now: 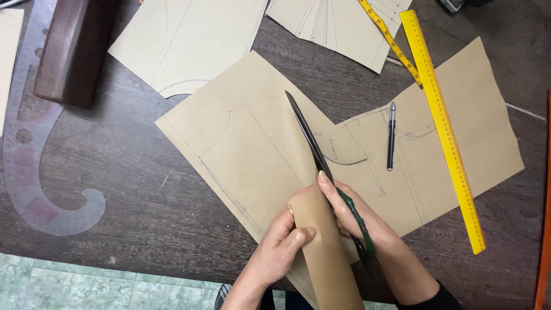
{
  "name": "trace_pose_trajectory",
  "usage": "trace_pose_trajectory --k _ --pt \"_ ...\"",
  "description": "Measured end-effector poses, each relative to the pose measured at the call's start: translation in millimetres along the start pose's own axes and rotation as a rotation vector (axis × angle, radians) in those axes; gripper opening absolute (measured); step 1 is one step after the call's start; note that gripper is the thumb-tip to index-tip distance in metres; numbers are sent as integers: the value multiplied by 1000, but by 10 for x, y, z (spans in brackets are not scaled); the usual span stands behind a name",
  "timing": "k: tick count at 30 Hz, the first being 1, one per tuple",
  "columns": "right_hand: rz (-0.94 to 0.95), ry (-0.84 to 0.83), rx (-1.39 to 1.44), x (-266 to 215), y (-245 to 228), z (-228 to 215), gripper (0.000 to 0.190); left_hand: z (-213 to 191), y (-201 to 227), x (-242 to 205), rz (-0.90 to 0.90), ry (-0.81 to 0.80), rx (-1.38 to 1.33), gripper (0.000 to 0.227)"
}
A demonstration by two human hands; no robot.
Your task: The person uses large shears to cut a pattern piece from brown paper along a marked line. They then use a pen to trace the outline of the cut piece onto another sheet of paper, aligning the edges carefully.
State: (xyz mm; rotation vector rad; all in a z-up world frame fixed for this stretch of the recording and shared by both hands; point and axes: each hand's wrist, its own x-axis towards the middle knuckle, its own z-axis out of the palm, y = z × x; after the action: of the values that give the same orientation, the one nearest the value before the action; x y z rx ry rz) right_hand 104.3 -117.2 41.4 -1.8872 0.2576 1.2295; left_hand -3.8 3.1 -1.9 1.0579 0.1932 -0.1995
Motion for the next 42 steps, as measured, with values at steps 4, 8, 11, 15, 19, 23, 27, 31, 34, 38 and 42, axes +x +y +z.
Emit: trace_pose_trajectory --k 4,8,11,15,19,23,27,31,34,38,42 --pt "52 19 21 21 -4 5 50 11 84 19 5 -5 -13 53" --pt "71 37 49 67 23 15 50 8 100 26 31 3 36 53" --pt "99 54 76 53 -2 19 49 -1 45 18 27 11 34 47" --pt "108 54 59 28 -47 37 49 -6 80 28 26 -7 7 51" --pt "91 40 81 82 88 -72 52 92 70 54 -13 41 29 41" --pt "169 -6 167 136 361 -293 51 275 157 46 30 11 254 22" --pt "196 103 248 57 508 -526 52 558 135 34 -98 -82 546 39" --pt "211 190 306 -41 700 -860 58 728 -230 6 19 -44 783 45" --pt "234 277 368 -18 1132 -1213 66 799 -432 20 128 17 1013 48" --pt "17 49 430 -5 1368 -1423 27 793 -389 -26 54 -2 1147 39" --pt "-112 6 327 -19 1288 -1397 10 548 -728 -342 269 383 1142 34"
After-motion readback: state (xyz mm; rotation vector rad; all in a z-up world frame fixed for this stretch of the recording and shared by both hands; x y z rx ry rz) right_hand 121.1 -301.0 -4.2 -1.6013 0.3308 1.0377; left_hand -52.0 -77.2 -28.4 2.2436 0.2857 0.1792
